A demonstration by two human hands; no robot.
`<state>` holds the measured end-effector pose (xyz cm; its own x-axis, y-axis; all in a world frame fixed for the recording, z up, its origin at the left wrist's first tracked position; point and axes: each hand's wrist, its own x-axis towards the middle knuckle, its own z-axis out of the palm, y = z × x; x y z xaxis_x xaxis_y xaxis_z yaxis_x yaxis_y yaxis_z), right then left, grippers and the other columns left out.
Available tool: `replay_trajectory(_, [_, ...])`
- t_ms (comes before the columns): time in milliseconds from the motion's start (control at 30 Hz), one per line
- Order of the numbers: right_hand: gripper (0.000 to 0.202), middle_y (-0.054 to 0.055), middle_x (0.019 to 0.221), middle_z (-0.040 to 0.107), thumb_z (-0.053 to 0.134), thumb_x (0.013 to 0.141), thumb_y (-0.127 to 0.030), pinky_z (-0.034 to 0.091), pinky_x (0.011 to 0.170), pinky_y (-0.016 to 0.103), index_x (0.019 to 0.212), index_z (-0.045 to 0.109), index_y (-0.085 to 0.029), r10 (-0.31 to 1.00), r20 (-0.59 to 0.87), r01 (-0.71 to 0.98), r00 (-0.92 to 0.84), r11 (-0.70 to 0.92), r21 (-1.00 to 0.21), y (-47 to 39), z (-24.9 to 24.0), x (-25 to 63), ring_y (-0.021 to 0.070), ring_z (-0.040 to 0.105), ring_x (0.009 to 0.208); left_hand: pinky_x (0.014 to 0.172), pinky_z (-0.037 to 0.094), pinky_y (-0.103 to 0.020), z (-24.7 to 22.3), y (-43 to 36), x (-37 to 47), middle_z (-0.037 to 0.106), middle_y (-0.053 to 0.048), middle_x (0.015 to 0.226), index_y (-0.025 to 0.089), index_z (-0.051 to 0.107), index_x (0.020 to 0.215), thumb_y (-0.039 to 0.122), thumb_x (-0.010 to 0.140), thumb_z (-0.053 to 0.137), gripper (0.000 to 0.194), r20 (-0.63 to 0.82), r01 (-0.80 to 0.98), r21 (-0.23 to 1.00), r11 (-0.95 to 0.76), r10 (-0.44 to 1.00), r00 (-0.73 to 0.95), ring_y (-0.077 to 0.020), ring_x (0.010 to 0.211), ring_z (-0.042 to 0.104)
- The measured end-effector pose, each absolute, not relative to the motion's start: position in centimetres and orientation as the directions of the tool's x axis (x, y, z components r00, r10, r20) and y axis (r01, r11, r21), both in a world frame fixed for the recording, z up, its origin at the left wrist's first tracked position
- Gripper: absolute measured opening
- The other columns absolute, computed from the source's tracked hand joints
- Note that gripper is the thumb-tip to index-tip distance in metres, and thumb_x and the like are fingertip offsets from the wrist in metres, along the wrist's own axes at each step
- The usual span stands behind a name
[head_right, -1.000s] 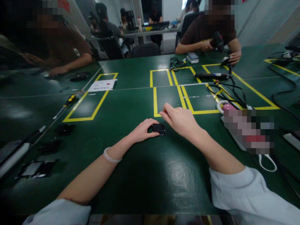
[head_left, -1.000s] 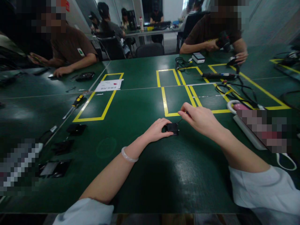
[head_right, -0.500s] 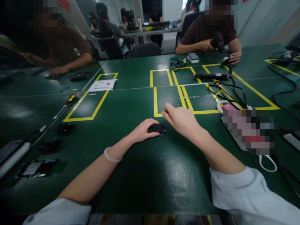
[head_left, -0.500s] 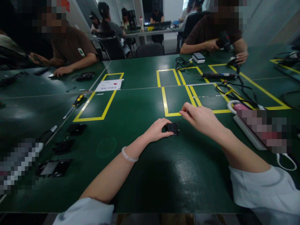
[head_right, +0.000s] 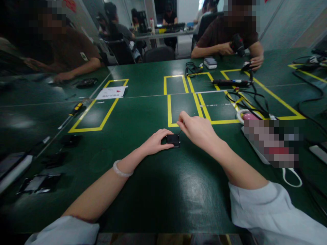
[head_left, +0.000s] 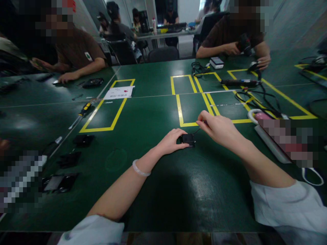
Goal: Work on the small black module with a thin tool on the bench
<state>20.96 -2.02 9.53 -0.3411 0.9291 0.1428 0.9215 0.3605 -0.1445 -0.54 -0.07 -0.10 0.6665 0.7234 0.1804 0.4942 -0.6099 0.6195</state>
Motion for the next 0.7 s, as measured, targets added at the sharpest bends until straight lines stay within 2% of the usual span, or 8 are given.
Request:
replay_trajectory(200, [0.023,0.003,0.079,0.067,0.036,0.094,-0.035,0.027,0.055,0.026,0.107,0.048,-0.021,0.913,0.189,0.898,-0.361,0.395,-0.192,-2.10,9.34,21.06,0.0183,0.058,0.064,0.090,0.043,-0.034,-0.01,-0.12,-0.52,0.060,-0.006,0.109,0.020,0.056,0.113,0.047,0.085,0.062,0.040,0.181,0.500,0.612,-0.613,0.724,0.666,-0.0228,0.102,0.054])
replay_trajectory(433, [0.025,0.002,0.072,0.065,0.036,0.095,-0.043,0.025,0.054,0.026,0.096,0.051,-0.023,0.924,0.149,0.918,-0.351,0.371,-0.142,-1.96,9.42,21.07,0.0187,0.058,0.064,0.089,0.043,-0.035,-0.17,-0.11,-0.56,0.060,-0.007,0.109,0.020,0.056,0.114,0.048,0.085,0.062,0.040,0.193,0.498,0.607,-0.619,0.723,0.663,-0.0234,0.102,0.054])
replay_trajectory(700, [0.021,0.002,0.076,0.067,0.037,0.094,-0.035,0.026,0.054,0.026,0.105,0.048,-0.022,0.912,0.178,0.894,-0.369,0.401,-0.200,-2.17,9.48,21.13,0.0173,0.057,0.063,0.087,0.043,-0.034,0.03,-0.13,-0.50,0.061,-0.007,0.108,0.019,0.056,0.114,0.047,0.085,0.062,0.040,0.191,0.497,0.606,-0.622,0.720,0.667,-0.0234,0.101,0.054])
